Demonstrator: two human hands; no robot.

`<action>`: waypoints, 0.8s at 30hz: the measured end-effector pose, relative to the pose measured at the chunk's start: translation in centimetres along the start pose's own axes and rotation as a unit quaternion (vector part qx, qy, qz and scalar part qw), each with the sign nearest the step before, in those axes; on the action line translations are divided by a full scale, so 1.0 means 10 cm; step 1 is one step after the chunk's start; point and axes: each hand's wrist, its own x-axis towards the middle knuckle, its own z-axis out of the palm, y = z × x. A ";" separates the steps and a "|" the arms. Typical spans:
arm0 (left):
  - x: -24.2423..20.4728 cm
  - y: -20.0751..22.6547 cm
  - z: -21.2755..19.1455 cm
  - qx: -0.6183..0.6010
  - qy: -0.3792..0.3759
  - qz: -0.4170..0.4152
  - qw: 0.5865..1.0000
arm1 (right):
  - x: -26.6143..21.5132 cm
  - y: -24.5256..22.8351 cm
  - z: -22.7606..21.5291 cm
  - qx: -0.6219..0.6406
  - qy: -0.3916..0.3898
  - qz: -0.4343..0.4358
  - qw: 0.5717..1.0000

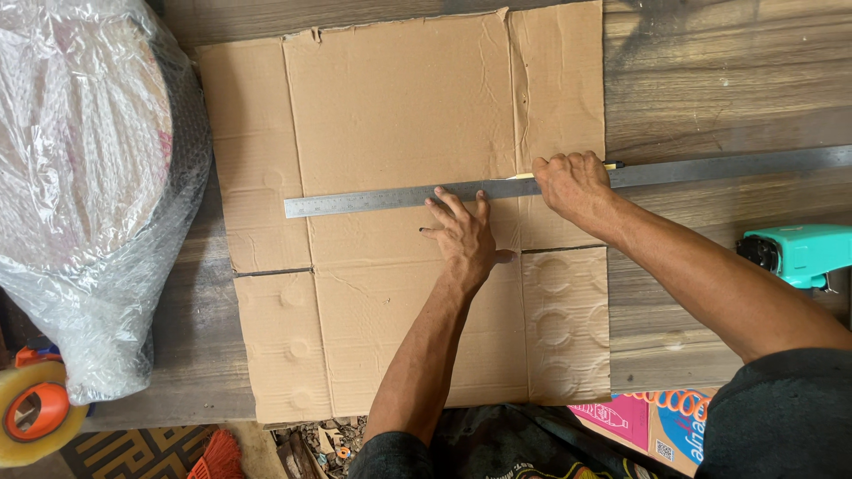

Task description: The person uses a metal ruler and a utility knife to cut a large sheet of cardboard into smaller rectangular pieces. They repeatedly align the ruler and score the cardboard along straight lines to create clean cuts.

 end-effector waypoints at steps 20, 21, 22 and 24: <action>-0.05 -0.01 -0.07 -0.002 -0.002 0.003 1.000 | -0.29 0.40 0.15 -0.037 -0.011 0.026 0.999; -0.05 -0.01 -0.07 -0.005 0.000 0.004 1.000 | -0.30 0.42 0.15 -0.037 -0.005 0.027 0.999; -0.05 -0.01 -0.06 -0.005 -0.001 0.005 1.000 | -0.33 0.44 0.16 -0.037 -0.006 0.028 0.999; -0.04 -0.01 -0.06 -0.004 0.000 0.001 1.000 | -0.36 0.50 0.16 -0.054 -0.030 0.034 0.998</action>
